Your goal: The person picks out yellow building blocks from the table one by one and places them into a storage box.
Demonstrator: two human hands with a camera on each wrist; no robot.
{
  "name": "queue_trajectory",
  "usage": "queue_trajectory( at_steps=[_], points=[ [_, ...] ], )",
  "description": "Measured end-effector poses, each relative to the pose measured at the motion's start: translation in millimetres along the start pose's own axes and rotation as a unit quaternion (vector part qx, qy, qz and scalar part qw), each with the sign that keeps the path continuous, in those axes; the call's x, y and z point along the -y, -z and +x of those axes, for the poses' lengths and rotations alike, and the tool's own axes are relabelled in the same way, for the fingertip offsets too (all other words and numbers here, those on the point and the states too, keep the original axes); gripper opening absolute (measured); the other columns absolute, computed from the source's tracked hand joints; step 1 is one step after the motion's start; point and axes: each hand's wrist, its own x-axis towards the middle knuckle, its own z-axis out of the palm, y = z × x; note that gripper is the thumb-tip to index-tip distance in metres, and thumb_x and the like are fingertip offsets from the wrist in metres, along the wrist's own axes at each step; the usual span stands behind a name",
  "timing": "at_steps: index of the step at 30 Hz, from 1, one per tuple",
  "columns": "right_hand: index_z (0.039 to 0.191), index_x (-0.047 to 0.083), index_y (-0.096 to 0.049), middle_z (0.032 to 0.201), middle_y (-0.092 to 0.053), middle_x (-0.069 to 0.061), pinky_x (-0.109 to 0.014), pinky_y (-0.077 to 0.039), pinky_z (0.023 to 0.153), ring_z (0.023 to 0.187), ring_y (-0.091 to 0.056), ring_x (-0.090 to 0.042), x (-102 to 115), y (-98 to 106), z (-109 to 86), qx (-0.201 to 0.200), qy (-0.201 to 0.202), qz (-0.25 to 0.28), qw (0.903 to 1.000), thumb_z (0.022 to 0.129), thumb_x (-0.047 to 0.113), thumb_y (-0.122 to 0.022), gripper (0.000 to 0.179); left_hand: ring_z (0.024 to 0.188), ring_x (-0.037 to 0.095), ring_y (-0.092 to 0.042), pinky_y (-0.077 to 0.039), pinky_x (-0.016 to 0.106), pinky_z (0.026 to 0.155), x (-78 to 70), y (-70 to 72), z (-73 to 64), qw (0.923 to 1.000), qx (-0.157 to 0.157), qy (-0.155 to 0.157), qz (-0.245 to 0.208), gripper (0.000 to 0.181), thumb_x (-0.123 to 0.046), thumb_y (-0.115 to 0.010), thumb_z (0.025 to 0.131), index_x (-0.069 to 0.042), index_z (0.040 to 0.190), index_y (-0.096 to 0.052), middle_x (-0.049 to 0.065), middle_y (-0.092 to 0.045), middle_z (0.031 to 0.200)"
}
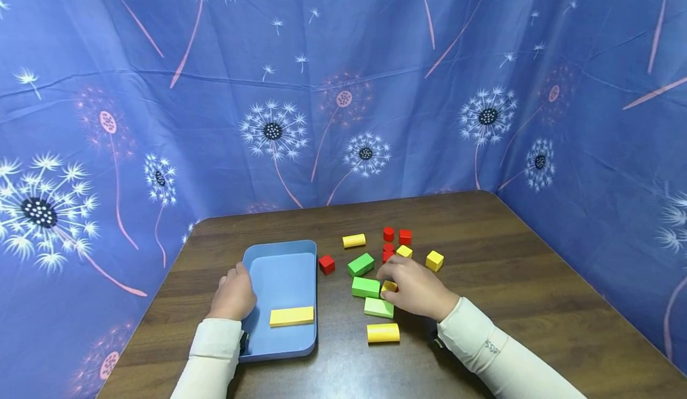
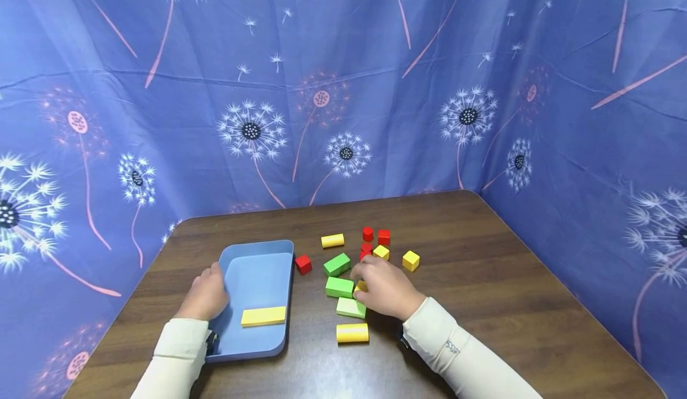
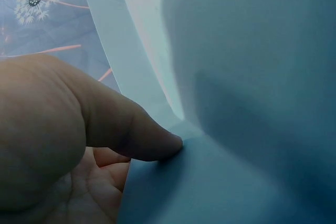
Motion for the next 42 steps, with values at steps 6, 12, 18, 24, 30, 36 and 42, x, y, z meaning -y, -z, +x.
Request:
queue_trajectory(
  at_steps=[6, 12, 18, 24, 30, 36, 42],
  points=[
    [0.109, 0.015, -0.077, 0.105, -0.068, 0.005, -0.024, -0.050, 0.067, 0.080, -0.054, -0.007, -4.6, -4.1, -2.5, 0.015, -0.011, -0.008, 0.9998, 0.081, 0.022, -0.084, 0.029, 0.123, 0.055, -0.052, -0.047, 0.067, 0.102, 0.5, -1.4, 0.0, 1.0000, 0.004, 0.006, -0.003, 0.064, 0.002, -0.056, 0.095, 0.022, 0.149, -0.027, 0.044, -0.048, 0.137],
    [0.111, 0.017, -0.076, 0.106, -0.069, 0.007, -0.025, -0.052, 0.070, 0.082, -0.055, -0.007, -6.8, -7.2, -4.3, 0.033, -0.032, 0.004, 0.9989, 0.083, 0.026, -0.082, 0.029, 0.124, 0.055, -0.051, -0.047, 0.067, 0.103, 0.5, -2.9, -1.1, 0.9999, 0.010, 0.006, -0.001, 0.065, 0.002, -0.056, 0.095, 0.022, 0.149, -0.025, 0.044, -0.047, 0.138],
    [0.107, 0.019, -0.077, 0.101, -0.070, 0.009, -0.024, -0.048, 0.065, 0.076, -0.055, -0.005, -8.8, -9.4, -4.0, 0.031, -0.042, 0.013, 0.9986, 0.083, 0.027, -0.081, 0.026, 0.121, 0.056, -0.053, -0.048, 0.067, 0.101, 0.9, -3.0, -1.0, 1.0000, -0.005, -0.002, -0.001, 0.063, 0.003, -0.056, 0.094, 0.023, 0.147, -0.028, 0.044, -0.049, 0.135],
    [0.108, 0.020, -0.076, 0.096, -0.068, 0.012, -0.023, -0.045, 0.061, 0.072, -0.053, -0.005, -8.8, -10.9, -2.6, 0.038, -0.054, 0.022, 0.9976, 0.084, 0.027, -0.082, 0.026, 0.122, 0.058, -0.053, -0.047, 0.067, 0.102, 2.1, -1.7, -1.3, 0.9999, -0.011, -0.012, 0.000, 0.061, 0.004, -0.054, 0.094, 0.024, 0.146, -0.029, 0.045, -0.050, 0.135],
    [0.107, 0.019, -0.076, 0.095, -0.069, 0.012, -0.024, -0.046, 0.062, 0.072, -0.053, -0.005, -9.3, -11.9, -1.6, 0.033, -0.052, 0.022, 0.9979, 0.084, 0.026, -0.082, 0.026, 0.122, 0.058, -0.053, -0.046, 0.067, 0.103, 2.7, -0.3, -1.3, 0.9999, -0.010, -0.013, 0.003, 0.061, 0.003, -0.053, 0.094, 0.024, 0.146, -0.029, 0.045, -0.049, 0.135],
    [0.108, 0.020, -0.076, 0.094, -0.067, 0.013, -0.024, -0.046, 0.062, 0.072, -0.053, -0.005, -10.4, -12.8, -2.6, 0.038, -0.061, 0.025, 0.9971, 0.084, 0.027, -0.083, 0.027, 0.122, 0.056, -0.052, -0.046, 0.067, 0.103, 1.6, -0.1, -1.0, 1.0000, 0.000, -0.008, 0.001, 0.061, 0.003, -0.053, 0.095, 0.023, 0.147, -0.028, 0.044, -0.049, 0.136],
    [0.108, 0.020, -0.076, 0.093, -0.067, 0.013, -0.024, -0.046, 0.062, 0.071, -0.053, -0.006, -9.9, -12.4, -3.1, 0.036, -0.068, 0.028, 0.9966, 0.084, 0.027, -0.083, 0.026, 0.121, 0.055, -0.053, -0.046, 0.067, 0.103, 2.0, -1.1, 1.2, 1.0000, 0.004, -0.005, 0.000, 0.061, 0.003, -0.054, 0.095, 0.023, 0.147, -0.028, 0.044, -0.049, 0.136]
  ],
)
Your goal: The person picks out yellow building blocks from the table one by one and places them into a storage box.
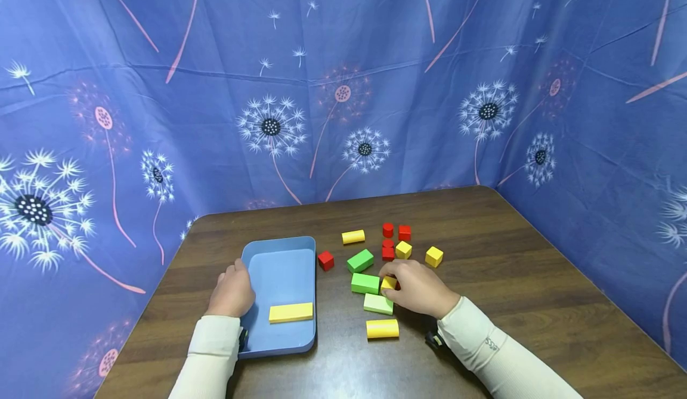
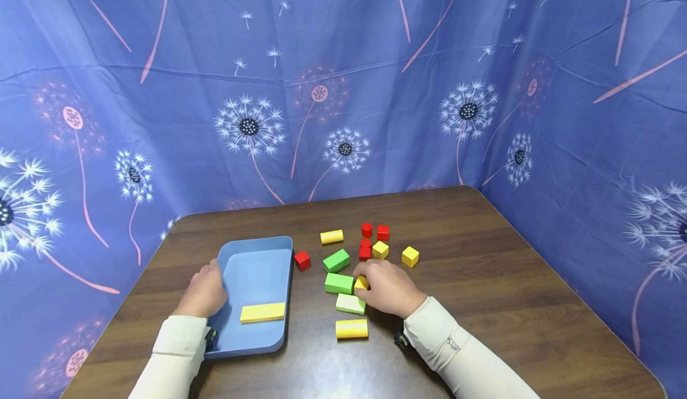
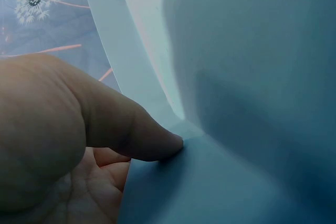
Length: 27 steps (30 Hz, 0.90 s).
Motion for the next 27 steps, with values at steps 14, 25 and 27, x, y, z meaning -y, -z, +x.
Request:
queue_trajectory(
  at_steps=[14, 25, 27],
  points=[
    [0.106, 0.022, -0.076, 0.092, -0.067, 0.012, -0.024, -0.046, 0.061, 0.071, -0.053, -0.006, 1.7, 2.5, -0.2, -0.001, -0.009, 0.002, 1.0000, 0.084, 0.028, -0.084, 0.025, 0.122, 0.056, -0.052, -0.047, 0.068, 0.102, 0.2, 0.9, 0.3, 1.0000, 0.000, 0.006, -0.003, 0.063, 0.003, -0.054, 0.095, 0.022, 0.149, -0.026, 0.044, -0.048, 0.137],
    [0.106, 0.022, -0.076, 0.091, -0.067, 0.013, -0.023, -0.044, 0.056, 0.067, -0.051, -0.004, 3.2, 3.9, -1.3, -0.010, -0.001, 0.001, 0.9999, 0.083, 0.027, -0.085, 0.025, 0.123, 0.057, -0.052, -0.047, 0.067, 0.102, -0.7, 1.3, -0.3, 1.0000, -0.007, 0.003, 0.002, 0.062, 0.002, -0.053, 0.095, 0.023, 0.148, -0.027, 0.044, -0.049, 0.137],
    [0.107, 0.022, -0.076, 0.091, -0.067, 0.013, -0.023, -0.044, 0.055, 0.066, -0.050, -0.004, 3.8, 5.2, -1.5, -0.013, 0.002, 0.000, 0.9999, 0.083, 0.027, -0.085, 0.026, 0.124, 0.057, -0.052, -0.047, 0.067, 0.103, -0.8, 0.8, -0.7, 1.0000, -0.007, 0.004, 0.001, 0.062, 0.002, -0.053, 0.095, 0.023, 0.148, -0.027, 0.044, -0.049, 0.137]
  ],
)
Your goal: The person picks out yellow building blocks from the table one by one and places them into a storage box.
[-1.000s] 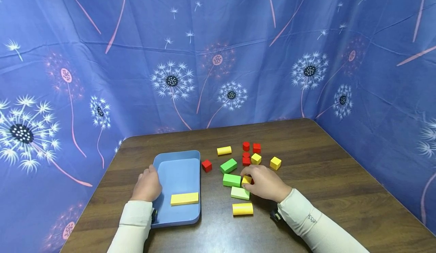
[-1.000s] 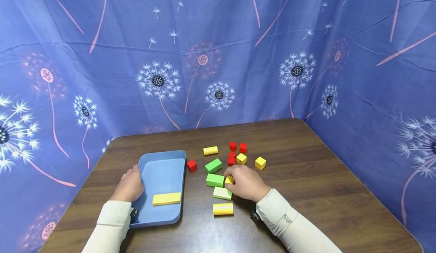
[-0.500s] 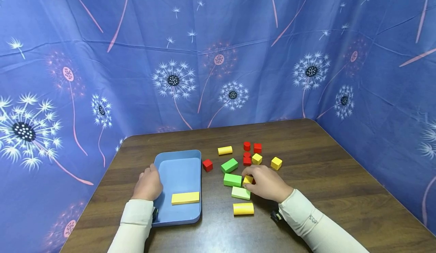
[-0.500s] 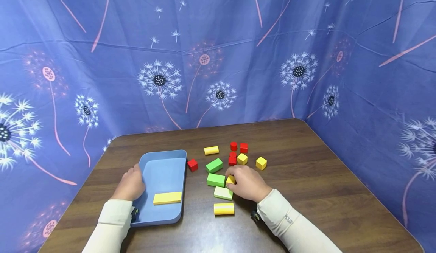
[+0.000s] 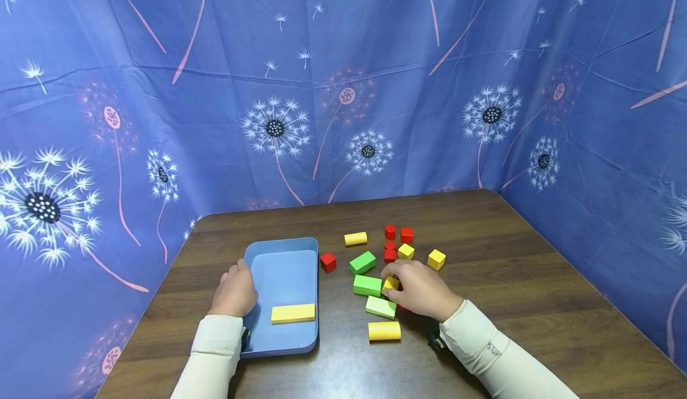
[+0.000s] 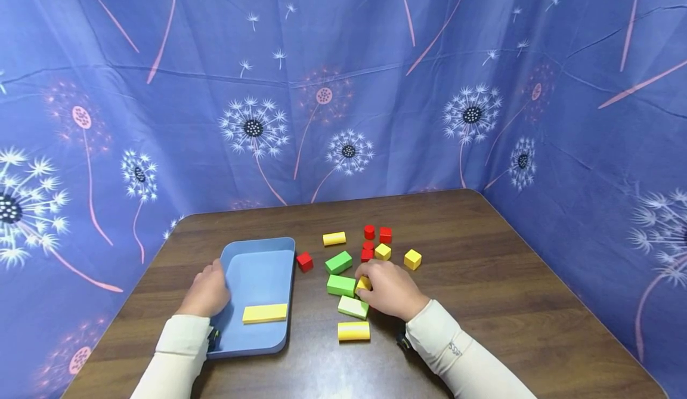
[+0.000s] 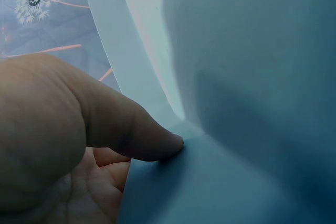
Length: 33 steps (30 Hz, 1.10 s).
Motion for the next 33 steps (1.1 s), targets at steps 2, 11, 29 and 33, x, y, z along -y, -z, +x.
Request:
queue_trajectory(
  at_steps=[2, 11, 29, 33],
  points=[
    [0.107, 0.021, -0.077, 0.091, -0.067, 0.013, -0.022, -0.043, 0.055, 0.064, -0.050, -0.004, 1.0, 1.3, 0.7, -0.003, 0.003, -0.001, 1.0000, 0.083, 0.026, -0.085, 0.026, 0.124, 0.057, -0.052, -0.046, 0.067, 0.103, 0.2, -0.5, -0.4, 1.0000, 0.001, 0.003, -0.002, 0.063, 0.003, -0.054, 0.095, 0.022, 0.149, -0.027, 0.044, -0.048, 0.138],
    [0.109, 0.020, -0.077, 0.096, -0.070, 0.013, -0.022, -0.042, 0.054, 0.064, -0.049, -0.005, 6.3, 6.7, 4.8, -0.013, 0.016, -0.015, 0.9997, 0.083, 0.026, -0.085, 0.028, 0.126, 0.055, -0.050, -0.045, 0.067, 0.105, 1.3, 0.5, 1.1, 0.9998, 0.009, 0.017, -0.004, 0.066, 0.003, -0.055, 0.095, 0.021, 0.150, -0.025, 0.044, -0.046, 0.141],
    [0.110, 0.020, -0.077, 0.103, -0.072, 0.012, -0.021, -0.048, 0.059, 0.075, -0.058, -0.003, 47.7, 17.9, 13.7, -0.027, 0.107, -0.052, 0.9926, 0.084, 0.031, -0.085, 0.030, 0.126, 0.056, -0.050, -0.046, 0.067, 0.105, -0.1, -1.1, 0.8, 1.0000, 0.003, 0.008, -0.001, 0.065, 0.002, -0.056, 0.095, 0.021, 0.150, -0.027, 0.043, -0.047, 0.141],
    [0.110, 0.021, -0.076, 0.104, -0.072, 0.012, -0.022, -0.051, 0.063, 0.080, -0.062, -0.003, 60.7, 18.1, 19.5, -0.028, 0.131, -0.049, 0.9898, 0.085, 0.031, -0.084, 0.027, 0.126, 0.055, -0.051, -0.046, 0.067, 0.105, 0.0, -1.1, 1.5, 0.9999, 0.003, 0.011, -0.003, 0.065, 0.002, -0.056, 0.095, 0.021, 0.150, -0.027, 0.043, -0.047, 0.141]
  ],
)
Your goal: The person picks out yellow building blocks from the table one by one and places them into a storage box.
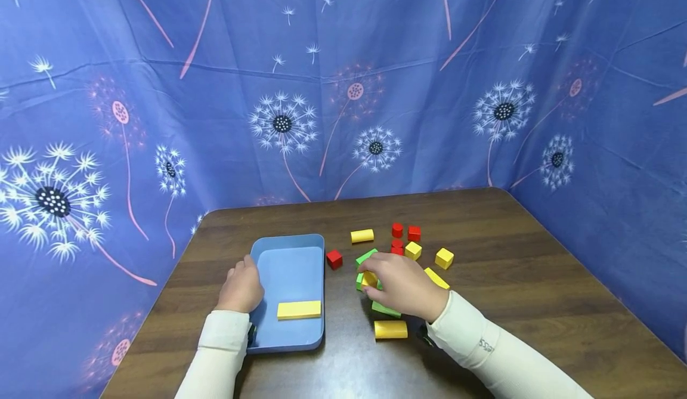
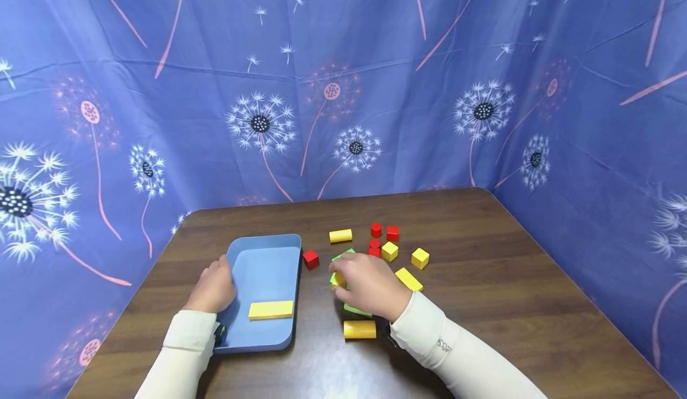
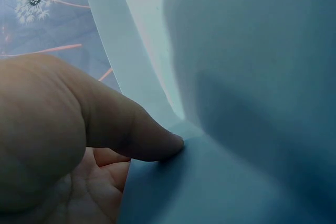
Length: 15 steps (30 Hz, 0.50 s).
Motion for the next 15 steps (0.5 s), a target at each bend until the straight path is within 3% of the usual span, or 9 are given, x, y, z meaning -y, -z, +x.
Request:
queue_trajectory(
  at_steps=[6, 15],
  points=[
    [0.111, 0.023, -0.074, 0.097, -0.067, 0.012, -0.018, -0.047, 0.058, 0.067, -0.051, 0.002, 17.3, 2.9, 10.5, 0.006, 0.024, 0.012, 0.9996, 0.087, 0.031, -0.082, 0.026, 0.122, 0.054, -0.053, -0.048, 0.066, 0.103, -0.6, 1.7, -2.1, 1.0000, -0.006, -0.001, -0.002, 0.063, 0.002, -0.057, 0.094, 0.021, 0.148, -0.030, 0.042, -0.050, 0.137],
    [0.115, 0.022, -0.075, 0.107, -0.072, 0.009, -0.020, -0.052, 0.064, 0.075, -0.057, 0.000, 34.5, 1.3, 18.6, 0.021, 0.039, 0.023, 0.9987, 0.087, 0.031, -0.082, 0.030, 0.122, 0.054, -0.053, -0.047, 0.066, 0.103, -0.6, 2.1, -3.2, 1.0000, -0.004, -0.001, -0.005, 0.064, 0.002, -0.058, 0.094, 0.021, 0.148, -0.029, 0.042, -0.050, 0.137]
  ],
)
